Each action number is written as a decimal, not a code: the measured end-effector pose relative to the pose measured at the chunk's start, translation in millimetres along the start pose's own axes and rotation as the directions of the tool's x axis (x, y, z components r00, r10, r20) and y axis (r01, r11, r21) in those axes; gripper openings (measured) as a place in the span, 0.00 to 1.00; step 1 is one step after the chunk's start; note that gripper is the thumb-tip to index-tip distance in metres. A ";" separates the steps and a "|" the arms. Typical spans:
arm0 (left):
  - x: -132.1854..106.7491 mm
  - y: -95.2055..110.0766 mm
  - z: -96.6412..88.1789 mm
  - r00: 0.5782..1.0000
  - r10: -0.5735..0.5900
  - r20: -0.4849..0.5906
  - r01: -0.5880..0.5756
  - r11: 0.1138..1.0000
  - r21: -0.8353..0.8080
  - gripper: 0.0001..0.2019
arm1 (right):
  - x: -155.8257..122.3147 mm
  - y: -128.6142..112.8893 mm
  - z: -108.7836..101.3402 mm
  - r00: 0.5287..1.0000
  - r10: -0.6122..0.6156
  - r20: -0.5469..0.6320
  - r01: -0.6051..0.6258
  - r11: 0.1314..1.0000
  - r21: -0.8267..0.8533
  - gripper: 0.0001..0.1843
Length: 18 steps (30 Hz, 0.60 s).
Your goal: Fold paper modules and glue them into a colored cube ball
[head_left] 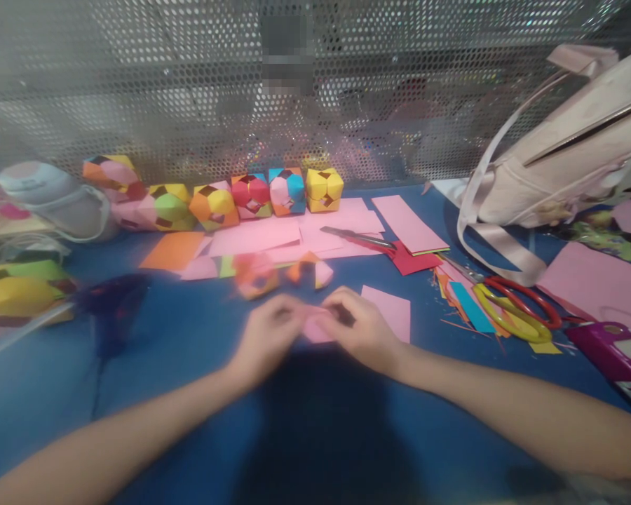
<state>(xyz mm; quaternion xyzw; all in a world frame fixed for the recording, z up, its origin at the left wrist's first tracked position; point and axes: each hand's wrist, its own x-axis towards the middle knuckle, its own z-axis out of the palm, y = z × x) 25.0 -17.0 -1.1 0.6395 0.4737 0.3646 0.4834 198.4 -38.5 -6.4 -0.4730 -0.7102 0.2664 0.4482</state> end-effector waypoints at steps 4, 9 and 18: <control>0.6 -2.0 1.9 0.999 -0.039 0.023 0.040 0.998 -0.046 0.05 | 2.4 0.8 0.5 0.999 0.036 -0.001 -0.036 0.998 0.050 0.08; -0.8 0.6 5.3 0.995 -0.073 0.074 0.073 0.997 0.011 0.06 | 2.7 0.1 -0.7 0.998 -0.046 0.031 0.045 0.999 0.030 0.08; -0.2 0.2 3.7 0.999 -0.017 -0.041 0.019 0.999 0.047 0.08 | -1.8 -0.4 0.2 0.998 0.061 -0.017 -0.060 0.997 0.041 0.10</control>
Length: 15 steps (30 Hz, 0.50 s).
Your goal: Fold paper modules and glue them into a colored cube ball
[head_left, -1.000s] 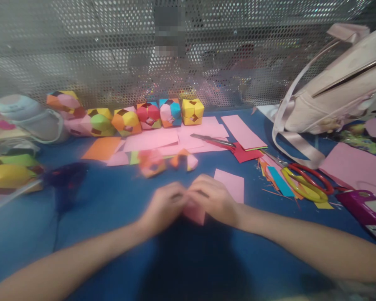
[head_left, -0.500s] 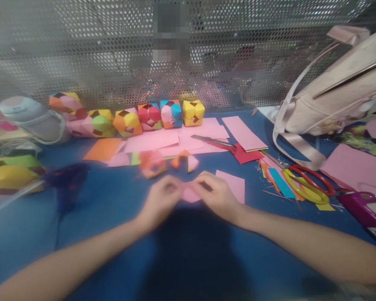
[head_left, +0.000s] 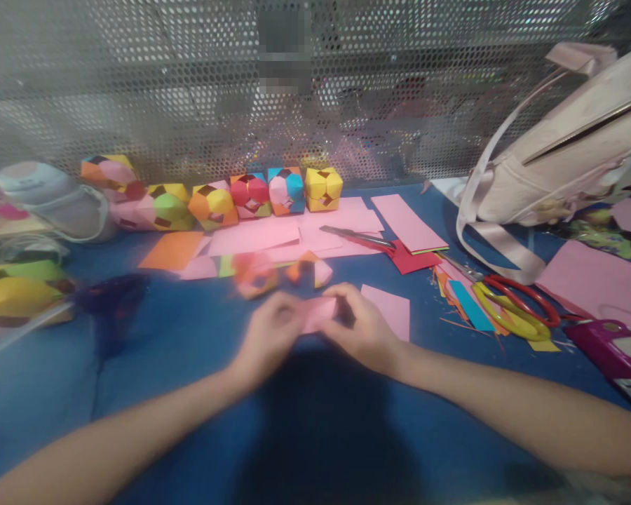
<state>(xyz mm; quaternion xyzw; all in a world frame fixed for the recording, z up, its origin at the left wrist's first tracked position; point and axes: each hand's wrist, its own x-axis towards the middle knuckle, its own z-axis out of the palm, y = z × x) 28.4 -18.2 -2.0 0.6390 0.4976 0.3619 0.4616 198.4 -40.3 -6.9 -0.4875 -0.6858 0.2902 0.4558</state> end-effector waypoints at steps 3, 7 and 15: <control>-0.2 -2.1 0.2 1.000 -0.013 -0.013 0.012 1.000 -0.025 0.07 | 1.4 -2.8 0.9 0.996 0.095 -0.003 -0.094 0.995 0.040 0.07; -1.2 -2.5 2.0 0.995 -0.044 0.085 0.050 0.997 -0.067 0.08 | 2.1 -2.2 1.8 0.998 0.044 -0.039 -0.042 0.998 0.051 0.07; -1.1 -2.7 1.2 0.986 -0.069 0.152 0.080 0.994 -0.069 0.08 | 0.3 2.3 2.1 0.938 -0.347 -0.019 0.346 0.937 -0.044 0.08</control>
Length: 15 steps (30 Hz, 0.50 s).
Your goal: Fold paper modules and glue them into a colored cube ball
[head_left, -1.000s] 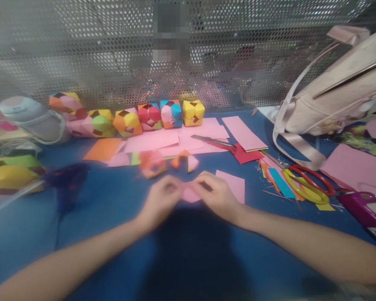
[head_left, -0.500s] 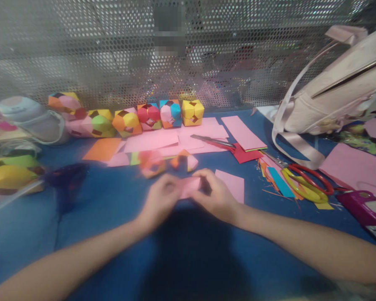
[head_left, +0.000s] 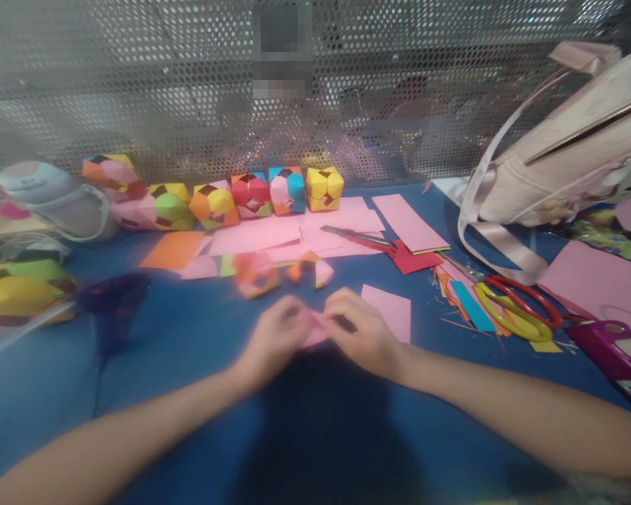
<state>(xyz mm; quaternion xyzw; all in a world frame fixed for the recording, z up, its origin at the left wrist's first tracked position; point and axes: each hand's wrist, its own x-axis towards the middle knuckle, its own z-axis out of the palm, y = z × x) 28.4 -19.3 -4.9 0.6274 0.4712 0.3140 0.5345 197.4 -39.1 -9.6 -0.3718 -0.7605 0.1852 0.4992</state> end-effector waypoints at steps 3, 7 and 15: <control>0.3 0.2 -1.3 1.000 0.005 0.015 -0.006 1.000 0.016 0.07 | 0.6 -1.4 -2.1 0.998 -0.045 0.031 0.045 0.999 -0.002 0.06; 0.2 1.6 -0.7 1.000 -0.009 0.002 0.009 1.000 0.016 0.06 | 0.4 -2.1 -3.7 0.997 0.022 0.075 -0.025 0.999 0.038 0.06; -0.5 0.7 1.2 1.000 0.012 -0.020 -0.011 0.999 0.038 0.03 | 2.4 -1.6 0.5 0.941 0.314 0.128 -0.325 0.942 0.080 0.04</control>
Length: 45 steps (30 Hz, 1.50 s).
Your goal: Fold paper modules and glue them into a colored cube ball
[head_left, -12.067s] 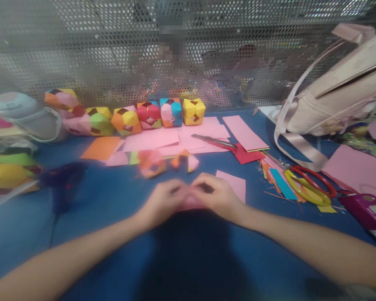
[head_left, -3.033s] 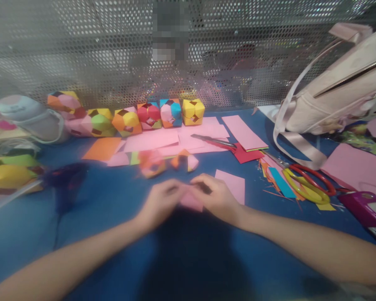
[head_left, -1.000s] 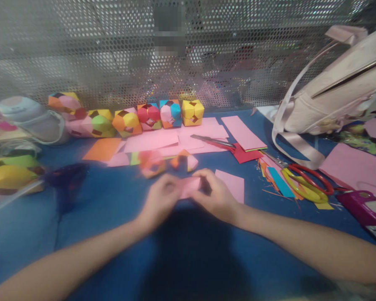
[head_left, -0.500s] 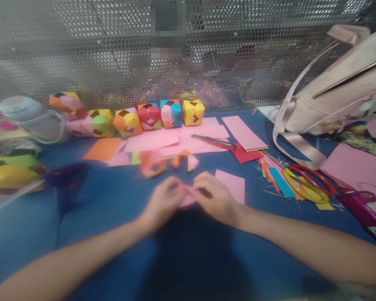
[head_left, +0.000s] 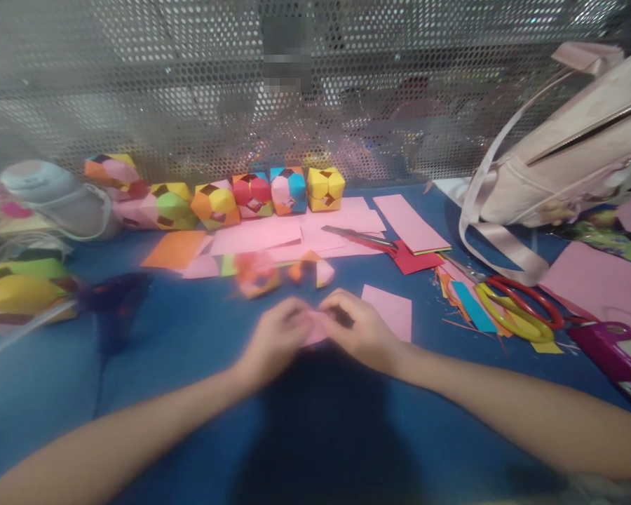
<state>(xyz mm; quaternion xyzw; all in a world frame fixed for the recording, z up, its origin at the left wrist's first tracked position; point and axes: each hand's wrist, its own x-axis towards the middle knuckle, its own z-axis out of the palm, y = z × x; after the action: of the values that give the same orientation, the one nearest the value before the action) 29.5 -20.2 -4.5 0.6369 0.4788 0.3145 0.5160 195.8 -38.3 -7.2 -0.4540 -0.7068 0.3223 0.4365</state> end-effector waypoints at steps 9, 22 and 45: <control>-0.6 3.1 0.0 1.000 0.016 -0.001 -0.016 1.000 0.022 0.04 | 1.8 -4.9 -7.5 0.994 0.046 0.094 -0.054 0.995 0.085 0.13; 1.6 -2.0 -1.9 0.999 -0.022 0.035 0.021 0.999 0.025 0.03 | 1.3 -0.6 -1.9 0.999 0.050 0.018 -0.050 0.999 -0.001 0.10; -4.5 11.1 1.5 0.995 0.072 -0.064 -0.064 0.990 0.122 0.08 | -1.6 0.5 -2.1 0.986 -0.142 -0.084 0.131 0.983 -0.130 0.10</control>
<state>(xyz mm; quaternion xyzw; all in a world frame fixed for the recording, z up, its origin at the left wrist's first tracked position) 32.4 -25.0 6.2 0.6717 0.4920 0.3241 0.4491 198.2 -39.5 -7.3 -0.4451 -0.7338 0.2257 0.4610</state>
